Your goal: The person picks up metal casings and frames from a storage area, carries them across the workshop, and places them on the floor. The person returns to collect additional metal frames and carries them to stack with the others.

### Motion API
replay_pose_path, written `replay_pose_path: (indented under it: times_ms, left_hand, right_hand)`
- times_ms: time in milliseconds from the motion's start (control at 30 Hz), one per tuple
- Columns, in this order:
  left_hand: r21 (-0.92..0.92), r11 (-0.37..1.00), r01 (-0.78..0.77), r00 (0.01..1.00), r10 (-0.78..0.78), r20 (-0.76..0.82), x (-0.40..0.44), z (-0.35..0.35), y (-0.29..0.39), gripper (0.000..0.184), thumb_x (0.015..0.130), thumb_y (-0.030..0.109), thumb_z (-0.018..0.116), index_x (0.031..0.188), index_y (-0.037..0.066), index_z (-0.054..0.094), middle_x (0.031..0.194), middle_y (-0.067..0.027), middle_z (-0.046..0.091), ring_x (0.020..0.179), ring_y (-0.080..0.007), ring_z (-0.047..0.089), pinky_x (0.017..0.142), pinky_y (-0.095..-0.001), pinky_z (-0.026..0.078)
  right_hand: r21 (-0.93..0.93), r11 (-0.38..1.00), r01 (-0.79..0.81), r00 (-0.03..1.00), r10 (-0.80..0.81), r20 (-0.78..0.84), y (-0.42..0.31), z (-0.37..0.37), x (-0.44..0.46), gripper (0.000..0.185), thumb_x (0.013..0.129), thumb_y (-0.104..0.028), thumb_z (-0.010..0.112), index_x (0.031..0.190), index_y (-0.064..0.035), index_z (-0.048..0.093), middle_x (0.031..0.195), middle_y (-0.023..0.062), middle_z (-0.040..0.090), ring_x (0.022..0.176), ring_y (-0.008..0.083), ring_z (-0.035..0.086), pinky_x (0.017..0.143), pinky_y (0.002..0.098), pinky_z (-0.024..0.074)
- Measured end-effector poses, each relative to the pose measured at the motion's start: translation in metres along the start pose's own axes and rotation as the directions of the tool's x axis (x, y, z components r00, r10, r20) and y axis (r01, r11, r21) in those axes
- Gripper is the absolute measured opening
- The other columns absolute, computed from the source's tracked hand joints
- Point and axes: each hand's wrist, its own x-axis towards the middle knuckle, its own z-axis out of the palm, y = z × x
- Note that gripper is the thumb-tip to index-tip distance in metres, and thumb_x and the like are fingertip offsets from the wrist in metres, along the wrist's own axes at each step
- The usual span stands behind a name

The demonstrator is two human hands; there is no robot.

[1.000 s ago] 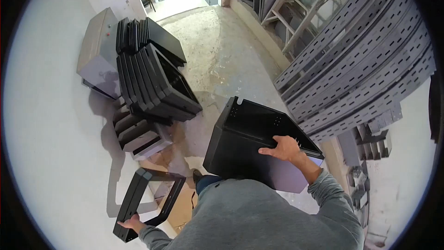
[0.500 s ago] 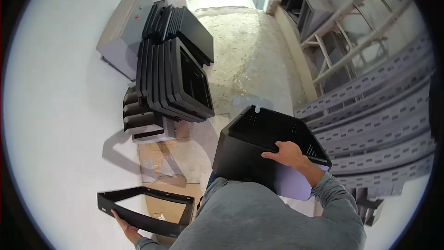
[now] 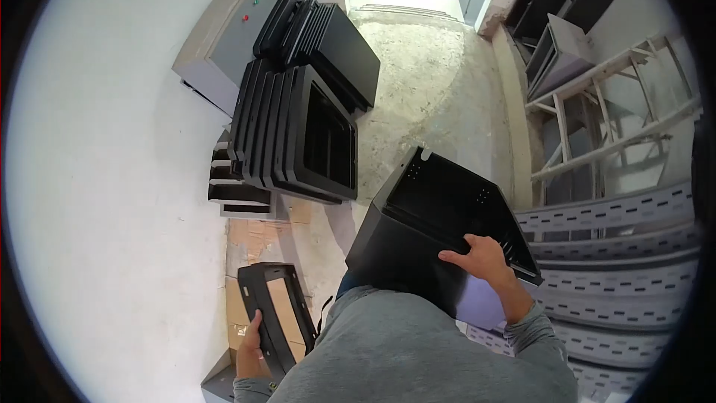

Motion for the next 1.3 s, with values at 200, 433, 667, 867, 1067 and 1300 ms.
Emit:
replay_pose_path:
  times_ms: [200, 433, 667, 867, 1067, 1300]
  left_hand:
    - [0.017, 0.999, -0.03, 0.999, 0.03, 0.036, 0.005, 0.113, -0.025, 0.055, 0.088, 0.049, 0.06, 0.12, 0.005, 0.059, 0.107, -0.0098, 0.068, 0.09, -0.0223, 0.067, 0.08, -0.0361, 0.056]
    - [-0.147, 0.987, -0.061, 0.998, 0.06, -0.01, -0.007, 0.26, -0.055, 0.055, 0.086, 0.045, 0.064, 0.121, 0.003, 0.058, 0.108, -0.0113, 0.066, 0.092, -0.0246, 0.066, 0.082, -0.0379, 0.055]
    - [-0.206, 0.974, -0.09, 0.995, 0.095, 0.013, 0.006, 0.376, -0.056, 0.062, 0.087, 0.047, 0.062, 0.127, 0.002, 0.053, 0.116, -0.0138, 0.063, 0.101, -0.0282, 0.063, 0.089, -0.043, 0.052]
    - [-0.16, 0.984, -0.078, 0.997, 0.078, -0.004, 0.025, 0.508, 0.005, 0.062, 0.088, 0.05, 0.059, 0.125, 0.001, 0.053, 0.111, -0.0146, 0.065, 0.097, -0.0272, 0.065, 0.087, -0.0421, 0.054]
    - [-0.182, 0.982, 0.043, 0.999, -0.045, -0.005, 0.06, 0.579, 0.064, 0.063, 0.089, 0.05, 0.058, 0.126, -0.001, 0.051, 0.11, -0.0146, 0.065, 0.096, -0.0275, 0.065, 0.086, -0.0411, 0.054]
    - [-0.186, 0.982, -0.047, 0.997, 0.035, -0.066, 0.086, 0.691, 0.147, 0.061, 0.09, 0.047, 0.059, 0.125, -0.003, 0.051, 0.11, -0.0168, 0.064, 0.097, -0.0284, 0.065, 0.085, -0.0418, 0.055]
  right_hand:
    - [-0.026, 0.991, 0.129, 0.992, -0.129, 0.005, 0.079, -0.064, 0.079, 0.082, 0.068, -0.077, 0.06, 0.09, 0.0012, 0.067, 0.079, 0.0197, 0.067, 0.081, 0.0355, 0.068, 0.073, 0.0415, 0.0534]
    - [-0.135, 0.961, 0.24, 0.967, -0.224, 0.124, 0.138, -0.155, 0.15, 0.078, 0.07, -0.076, 0.058, 0.091, -0.0015, 0.068, 0.081, 0.0177, 0.068, 0.084, 0.0333, 0.068, 0.076, 0.0417, 0.0532]
    - [-0.174, 0.931, 0.319, 0.932, -0.275, 0.237, 0.171, -0.212, 0.243, 0.077, 0.071, -0.074, 0.058, 0.097, -0.0016, 0.066, 0.086, 0.0169, 0.068, 0.087, 0.0333, 0.067, 0.079, 0.0419, 0.0527]
    - [-0.207, 0.927, 0.311, 0.924, -0.244, 0.296, 0.191, -0.267, 0.357, 0.078, 0.071, -0.074, 0.06, 0.097, -0.0006, 0.065, 0.088, 0.0182, 0.068, 0.088, 0.0345, 0.067, 0.079, 0.0409, 0.0527]
    - [-0.208, 0.912, 0.353, 0.916, -0.291, 0.275, 0.178, -0.347, 0.442, 0.08, 0.071, -0.074, 0.06, 0.099, 0.0002, 0.064, 0.088, 0.0192, 0.068, 0.087, 0.0353, 0.067, 0.078, 0.0407, 0.0525]
    - [-0.211, 0.88, 0.425, 0.895, -0.374, 0.245, 0.189, -0.423, 0.564, 0.08, 0.07, -0.077, 0.059, 0.089, 0.001, 0.062, 0.076, 0.0207, 0.065, 0.078, 0.036, 0.066, 0.07, 0.0422, 0.0521]
